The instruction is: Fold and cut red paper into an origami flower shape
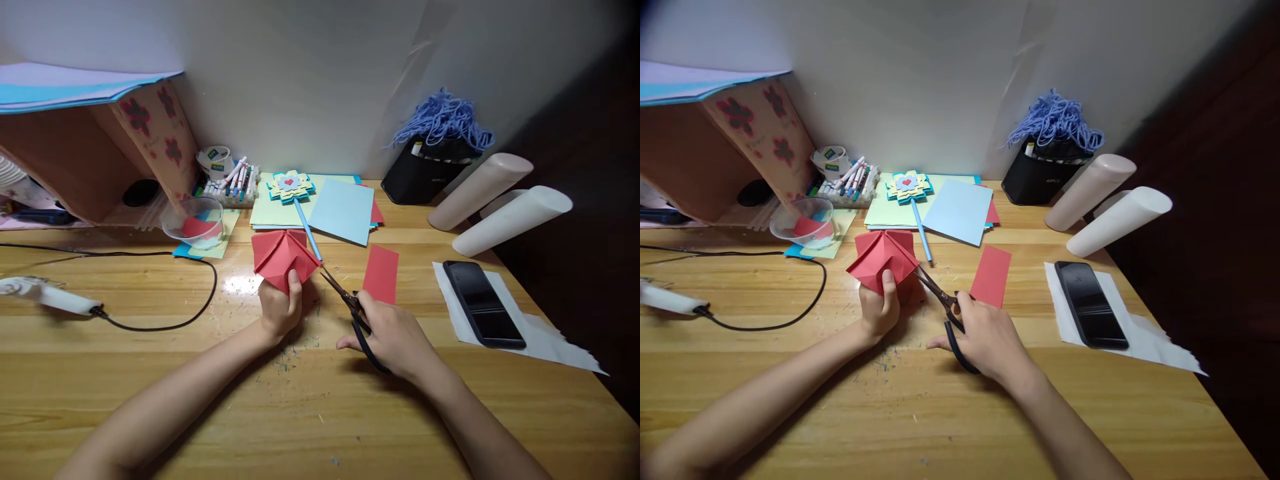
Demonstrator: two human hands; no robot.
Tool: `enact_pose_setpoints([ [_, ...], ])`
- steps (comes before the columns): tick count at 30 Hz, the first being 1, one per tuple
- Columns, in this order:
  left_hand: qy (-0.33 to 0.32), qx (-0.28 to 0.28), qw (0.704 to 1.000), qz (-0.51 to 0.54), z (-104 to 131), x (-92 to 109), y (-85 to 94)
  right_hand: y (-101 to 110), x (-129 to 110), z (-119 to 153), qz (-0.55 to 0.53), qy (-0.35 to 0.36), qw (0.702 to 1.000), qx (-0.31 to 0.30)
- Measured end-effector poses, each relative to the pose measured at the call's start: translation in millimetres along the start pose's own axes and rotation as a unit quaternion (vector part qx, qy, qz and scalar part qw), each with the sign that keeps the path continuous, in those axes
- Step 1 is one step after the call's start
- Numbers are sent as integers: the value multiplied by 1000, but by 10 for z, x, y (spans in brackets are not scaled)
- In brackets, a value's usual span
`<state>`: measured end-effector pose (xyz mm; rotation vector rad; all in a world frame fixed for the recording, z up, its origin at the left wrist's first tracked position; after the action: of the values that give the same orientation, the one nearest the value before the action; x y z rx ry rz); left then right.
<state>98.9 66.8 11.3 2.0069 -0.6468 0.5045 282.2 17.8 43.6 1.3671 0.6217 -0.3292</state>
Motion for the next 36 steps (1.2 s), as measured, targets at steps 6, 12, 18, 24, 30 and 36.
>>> enact_pose_setpoints([
  [6, -10, 10, 999, -30, -38, -23, -11, -33, 31, -3, 66, 2, 998, 2],
  [12, -45, -19, 998, -39, -29, 74, -5, -38, 35, -19, 61, -20, 998, 8],
  [18, -84, -23, 994, -68, -14, 140, -5, -85, 19, -16, 47, -45, 998, -20],
  [24, -187, 75, 973, -111, -24, 344, 114, -96, 39, 6, -45, -84, 993, -74],
  [30, -177, 46, 978, -101, -135, 587, 321, -146, 53, 101, -343, -56, 926, -146],
  [36, -109, -43, 986, -118, -227, 637, 395, -245, -16, 126, -517, -50, 832, -195],
])
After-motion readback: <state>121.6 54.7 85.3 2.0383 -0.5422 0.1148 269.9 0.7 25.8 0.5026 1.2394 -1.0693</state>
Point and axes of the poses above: each hand's wrist, its own z-axis away from the middle knuckle, its own y-axis out of the back of the hand, x = y × z, the point moved 5 cm from there along -z, towards the middle knuckle, and after that the axes turned 13 degrees about -z, right-handed, at the moved point
